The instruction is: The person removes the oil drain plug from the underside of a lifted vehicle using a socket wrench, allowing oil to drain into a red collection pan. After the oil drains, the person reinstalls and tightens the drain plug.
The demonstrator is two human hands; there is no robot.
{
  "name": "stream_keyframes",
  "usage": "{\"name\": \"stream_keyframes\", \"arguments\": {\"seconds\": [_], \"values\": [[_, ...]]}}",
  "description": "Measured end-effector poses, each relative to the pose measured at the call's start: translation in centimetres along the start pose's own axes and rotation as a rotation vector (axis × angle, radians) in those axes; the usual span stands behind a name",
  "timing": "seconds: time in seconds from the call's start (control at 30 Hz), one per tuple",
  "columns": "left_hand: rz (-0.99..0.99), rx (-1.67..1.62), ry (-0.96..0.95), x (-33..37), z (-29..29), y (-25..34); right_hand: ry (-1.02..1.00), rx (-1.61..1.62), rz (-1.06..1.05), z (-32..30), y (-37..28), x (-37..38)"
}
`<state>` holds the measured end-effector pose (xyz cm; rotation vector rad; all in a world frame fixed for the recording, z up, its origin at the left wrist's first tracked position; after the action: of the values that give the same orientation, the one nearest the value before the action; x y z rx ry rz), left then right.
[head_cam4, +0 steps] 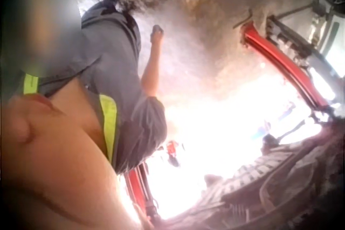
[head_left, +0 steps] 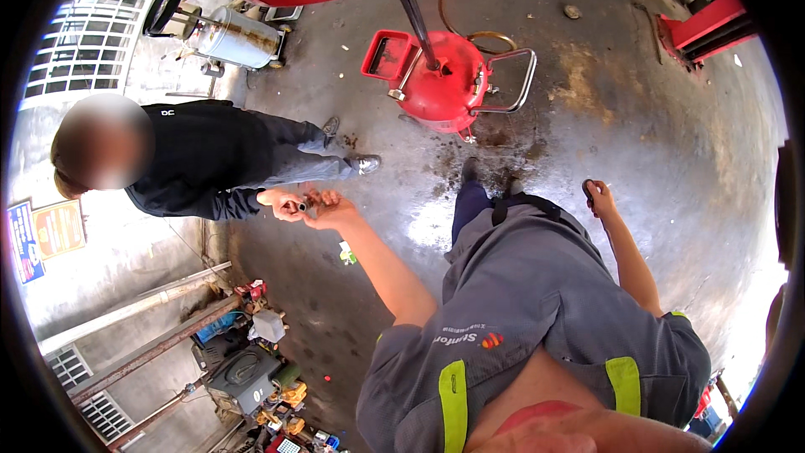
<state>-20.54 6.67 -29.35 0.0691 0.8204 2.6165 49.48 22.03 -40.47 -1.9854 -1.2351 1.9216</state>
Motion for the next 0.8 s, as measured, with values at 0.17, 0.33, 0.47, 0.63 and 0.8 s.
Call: {"name": "stream_keyframes", "arguments": {"seconds": [0.17, 0.33, 0.47, 0.63, 0.8], "values": [[0.056, 0.068, 0.012, -0.9, -1.8, 2.2, -0.03, -0.045, -0.075, -2.0, -1.5, 0.5], [-0.075, 0.231, -0.017, -5.4, 0.6, 2.4, -0.155, -0.037, -0.21, -1.8, -3.5, 0.9], [-0.343, 0.294, -0.145, -10.6, 5.1, -2.4, -0.401, -0.04, -0.37, 2.0, -11.5, -2.5], [-0.715, 0.515, -0.367, -21.2, 16.4, -10.9, -0.755, 0.231, -0.505, 9.2, -27.1, -14.9], [-0.709, 0.544, -0.801, -26.7, 24.0, -13.5, -0.975, 0.248, -0.763, 12.8, -31.7, -19.8]]}}
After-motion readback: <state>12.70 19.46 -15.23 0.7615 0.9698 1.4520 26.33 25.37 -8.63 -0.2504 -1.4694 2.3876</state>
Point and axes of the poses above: each hand's wrist, its own x-axis towards the middle knuckle, its own z-axis out of the palm, y = z × x, the point moved 3 cm from there along x, towards the middle knuckle, and after that the axes turned 15 degrees about -y, right-handed, at the moved point
